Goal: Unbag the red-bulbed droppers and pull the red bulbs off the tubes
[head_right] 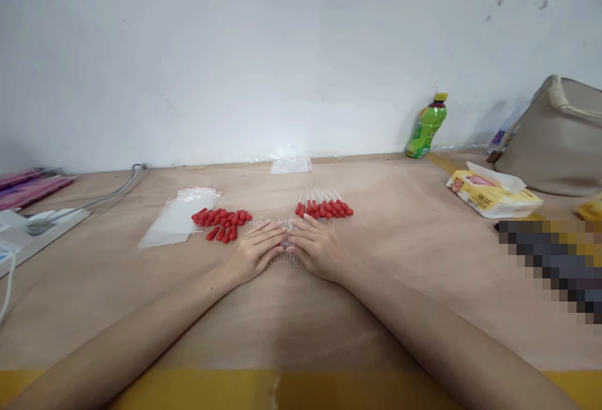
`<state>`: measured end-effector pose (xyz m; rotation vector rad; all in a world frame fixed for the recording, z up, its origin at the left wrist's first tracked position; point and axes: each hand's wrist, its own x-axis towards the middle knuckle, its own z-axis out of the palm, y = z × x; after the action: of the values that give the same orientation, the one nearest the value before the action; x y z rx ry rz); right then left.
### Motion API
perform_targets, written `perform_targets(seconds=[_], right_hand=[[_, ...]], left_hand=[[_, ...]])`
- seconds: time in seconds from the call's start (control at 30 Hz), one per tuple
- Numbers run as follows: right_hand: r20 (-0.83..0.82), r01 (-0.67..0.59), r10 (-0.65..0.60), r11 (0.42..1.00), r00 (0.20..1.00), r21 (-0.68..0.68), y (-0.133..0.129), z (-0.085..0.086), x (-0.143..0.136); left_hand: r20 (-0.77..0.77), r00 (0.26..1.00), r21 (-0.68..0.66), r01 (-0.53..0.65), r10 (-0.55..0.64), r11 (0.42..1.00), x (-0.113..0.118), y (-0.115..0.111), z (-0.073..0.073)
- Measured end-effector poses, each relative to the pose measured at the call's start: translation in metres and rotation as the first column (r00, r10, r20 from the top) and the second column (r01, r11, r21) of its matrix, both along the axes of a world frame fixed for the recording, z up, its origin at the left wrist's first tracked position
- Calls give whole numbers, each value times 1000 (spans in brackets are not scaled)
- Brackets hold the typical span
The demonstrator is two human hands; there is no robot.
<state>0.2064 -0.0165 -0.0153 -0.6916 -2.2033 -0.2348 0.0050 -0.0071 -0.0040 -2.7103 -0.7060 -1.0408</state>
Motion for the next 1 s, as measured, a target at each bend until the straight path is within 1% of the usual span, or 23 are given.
perform_targets(seconds=[0.1, 0.2, 0.33, 0.5, 0.7, 0.83, 1.0], right_hand=[[-60, -23, 24, 1000, 998, 18, 3, -5, -2], [-76, -53, 55, 998, 996, 23, 4, -6, -3], [-55, -89, 89, 996, 994, 15, 3, 0, -3], [-3, -80, 80, 997, 997, 11, 0, 9, -2], [29, -69, 67, 996, 997, 59, -2, 12, -1], [1, -64, 65, 991, 998, 120, -2, 11, 1], [-18, -76, 80, 986, 997, 148, -2, 9, 3]], left_hand=[[-4, 1000, 16, 9, -9, 1000, -1, 1, -1], [-23, 1000, 16, 8, -8, 1000, -2, 1, 0], [-53, 999, -17, 4, -5, 1000, -3, 1, 5], [-84, 996, -66, 1, -6, 998, -4, 0, 11], [-99, 995, -124, -6, -6, 992, -7, -2, 12], [-101, 995, -114, -1, -11, 993, -8, -2, 11], [-106, 994, -79, -4, -5, 997, -9, -2, 12]])
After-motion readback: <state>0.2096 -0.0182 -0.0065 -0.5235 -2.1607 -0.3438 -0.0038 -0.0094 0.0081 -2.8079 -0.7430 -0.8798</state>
